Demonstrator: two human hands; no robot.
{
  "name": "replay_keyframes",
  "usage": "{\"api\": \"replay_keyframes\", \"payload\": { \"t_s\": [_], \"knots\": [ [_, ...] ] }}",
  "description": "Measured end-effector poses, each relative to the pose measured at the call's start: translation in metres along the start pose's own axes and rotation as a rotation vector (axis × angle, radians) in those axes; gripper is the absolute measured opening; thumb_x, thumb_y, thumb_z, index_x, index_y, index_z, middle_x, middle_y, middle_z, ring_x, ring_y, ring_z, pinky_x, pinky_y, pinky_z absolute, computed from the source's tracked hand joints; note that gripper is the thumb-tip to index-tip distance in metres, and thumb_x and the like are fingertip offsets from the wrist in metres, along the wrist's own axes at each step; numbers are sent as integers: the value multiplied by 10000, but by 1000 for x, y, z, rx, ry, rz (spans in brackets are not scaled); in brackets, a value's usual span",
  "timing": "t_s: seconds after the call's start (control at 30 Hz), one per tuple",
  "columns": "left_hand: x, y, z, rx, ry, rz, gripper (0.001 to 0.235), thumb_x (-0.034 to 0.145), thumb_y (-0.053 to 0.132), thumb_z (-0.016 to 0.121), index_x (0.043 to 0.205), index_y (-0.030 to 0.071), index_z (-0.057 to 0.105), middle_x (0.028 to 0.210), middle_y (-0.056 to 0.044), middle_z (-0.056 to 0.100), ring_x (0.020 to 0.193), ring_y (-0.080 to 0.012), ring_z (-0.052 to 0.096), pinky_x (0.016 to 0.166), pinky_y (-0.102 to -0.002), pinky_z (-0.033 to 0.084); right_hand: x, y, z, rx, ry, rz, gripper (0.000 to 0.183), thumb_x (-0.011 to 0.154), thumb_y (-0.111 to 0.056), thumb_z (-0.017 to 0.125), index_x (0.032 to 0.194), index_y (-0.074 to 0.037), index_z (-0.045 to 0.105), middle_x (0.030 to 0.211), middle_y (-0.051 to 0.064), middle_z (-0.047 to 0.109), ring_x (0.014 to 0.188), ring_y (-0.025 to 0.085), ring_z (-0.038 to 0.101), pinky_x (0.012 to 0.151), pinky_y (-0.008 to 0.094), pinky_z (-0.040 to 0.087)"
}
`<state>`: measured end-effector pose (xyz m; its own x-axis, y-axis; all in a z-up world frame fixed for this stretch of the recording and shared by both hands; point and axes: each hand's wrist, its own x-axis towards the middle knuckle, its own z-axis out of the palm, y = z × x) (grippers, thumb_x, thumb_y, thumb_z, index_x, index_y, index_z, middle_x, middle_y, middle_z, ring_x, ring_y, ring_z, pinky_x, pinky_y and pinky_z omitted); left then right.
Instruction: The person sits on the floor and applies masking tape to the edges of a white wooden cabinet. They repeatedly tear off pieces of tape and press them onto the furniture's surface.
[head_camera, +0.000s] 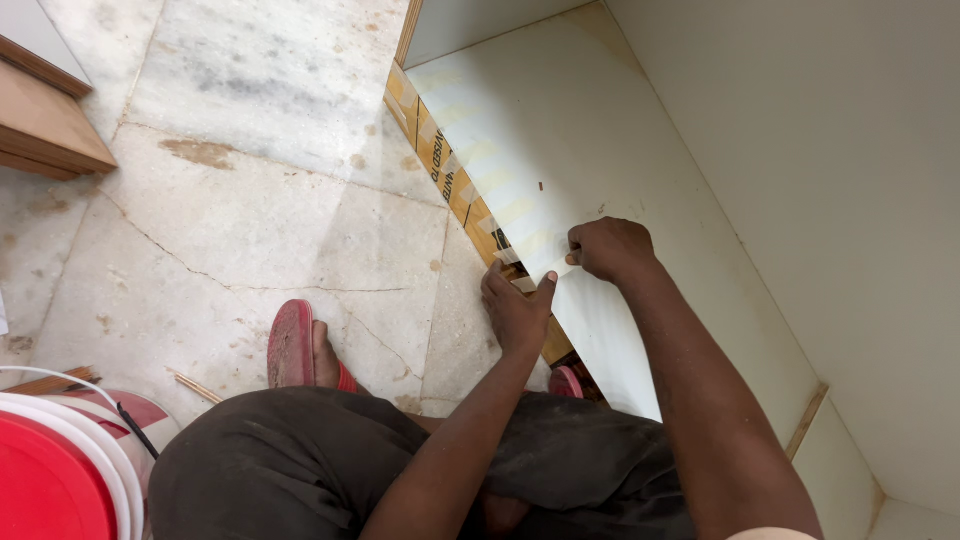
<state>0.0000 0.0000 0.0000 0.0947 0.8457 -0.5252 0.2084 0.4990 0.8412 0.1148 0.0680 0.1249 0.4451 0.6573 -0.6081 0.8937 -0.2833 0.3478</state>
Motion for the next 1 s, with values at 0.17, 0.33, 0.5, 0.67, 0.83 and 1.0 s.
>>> {"api": "replay_keyframes", "payload": {
  "t_s": [0.17, 0.33, 0.5, 0.67, 0.83, 1.0],
  "knots": [
    [13, 7, 31, 91, 66, -83, 1033, 829, 463, 817, 1531, 25, 197, 1562, -219, 297, 1460, -409, 287, 1164, -519, 330, 14, 3, 9, 2, 27, -22, 155, 901, -351, 745, 969, -220, 792, 908, 3, 764, 832, 205, 706, 718, 391, 536],
    [19, 19, 45, 152, 54, -203, 1118, 827, 485, 821, 1536, -12, 114, 1590, -239, 214, 1476, -413, 249, 1142, -526, 368, 29, -1, 16, -92, 47, -83, 142, 878, -318, 765, 908, -185, 803, 867, 31, 759, 820, 217, 718, 693, 389, 542],
    [13, 24, 43, 177, 72, -195, 1109, 841, 471, 819, 1551, -21, 123, 1599, -245, 216, 1466, -424, 268, 1149, -550, 358, 35, -10, 19, -181, 67, -60, 123, 811, -230, 780, 854, -117, 804, 844, 66, 754, 782, 231, 726, 614, 385, 554],
    [11, 29, 41, 203, 95, -193, 1099, 834, 479, 822, 1555, -5, 146, 1610, -207, 230, 1463, -406, 284, 1158, -561, 337, 38, -8, 26, -33, -3, 146, 169, 723, -200, 816, 840, -79, 795, 814, 85, 729, 745, 235, 710, 598, 367, 534],
    [12, 42, 41, 229, 103, -272, 1151, 811, 516, 833, 1564, -2, 132, 1615, -204, 228, 1467, -407, 290, 1148, -579, 339, 43, 51, 67, 92, 98, 410, 182, 930, -166, 645, 880, -45, 771, 811, 122, 755, 715, 247, 734, 577, 407, 559],
    [13, 42, 45, 203, 88, -317, 1203, 767, 580, 827, 1558, -3, 134, 1604, -215, 250, 1477, -409, 302, 1142, -564, 372, -6, 69, 64, 251, 269, 521, 732, 883, -672, 690, 1219, -27, 606, 1140, 212, 686, 936, 358, 707, 707, 493, 558]
  ]
}}
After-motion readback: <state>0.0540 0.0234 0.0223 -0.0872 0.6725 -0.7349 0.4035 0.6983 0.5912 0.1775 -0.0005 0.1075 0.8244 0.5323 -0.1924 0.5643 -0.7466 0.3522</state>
